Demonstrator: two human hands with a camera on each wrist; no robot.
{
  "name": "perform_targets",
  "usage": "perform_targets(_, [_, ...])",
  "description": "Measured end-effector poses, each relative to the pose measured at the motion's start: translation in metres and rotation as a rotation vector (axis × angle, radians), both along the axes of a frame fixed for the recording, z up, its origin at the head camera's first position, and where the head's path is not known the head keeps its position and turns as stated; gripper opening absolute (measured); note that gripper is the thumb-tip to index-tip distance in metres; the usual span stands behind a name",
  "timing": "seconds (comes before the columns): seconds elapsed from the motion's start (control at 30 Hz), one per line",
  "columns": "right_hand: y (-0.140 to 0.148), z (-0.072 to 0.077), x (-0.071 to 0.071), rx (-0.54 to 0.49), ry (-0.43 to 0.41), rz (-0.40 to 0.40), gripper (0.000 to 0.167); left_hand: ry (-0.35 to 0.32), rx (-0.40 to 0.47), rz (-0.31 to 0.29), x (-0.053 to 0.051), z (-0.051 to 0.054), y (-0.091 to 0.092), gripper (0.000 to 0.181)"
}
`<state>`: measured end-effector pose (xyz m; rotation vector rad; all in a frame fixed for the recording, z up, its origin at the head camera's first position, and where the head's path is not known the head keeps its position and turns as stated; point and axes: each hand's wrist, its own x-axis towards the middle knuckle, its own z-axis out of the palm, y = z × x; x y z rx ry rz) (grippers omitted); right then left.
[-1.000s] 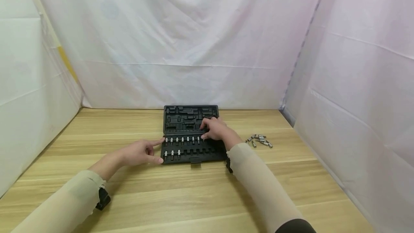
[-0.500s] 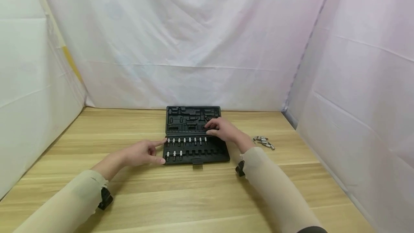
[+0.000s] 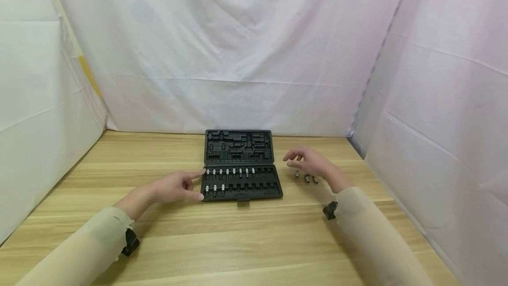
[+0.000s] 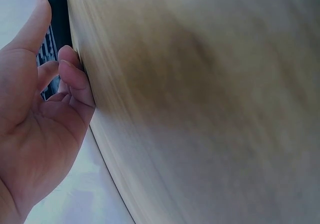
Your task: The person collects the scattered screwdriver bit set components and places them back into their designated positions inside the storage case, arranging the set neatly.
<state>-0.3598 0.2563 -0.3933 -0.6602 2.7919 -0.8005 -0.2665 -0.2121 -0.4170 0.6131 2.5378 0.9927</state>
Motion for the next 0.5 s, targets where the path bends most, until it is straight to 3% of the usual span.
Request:
perform_targets(0.3, [0.044,-0.003,0.006,0.105,0.063,0.055,0.012,0.002,-0.007,0.009,0.000,-0.002,0.000,0.096])
perform_targets(0.5, [0.056,-0.005,0.008,0.119,0.059,0.078,0.015,0.003,-0.008,0.009,0.000,-0.002,0.000,0.095])
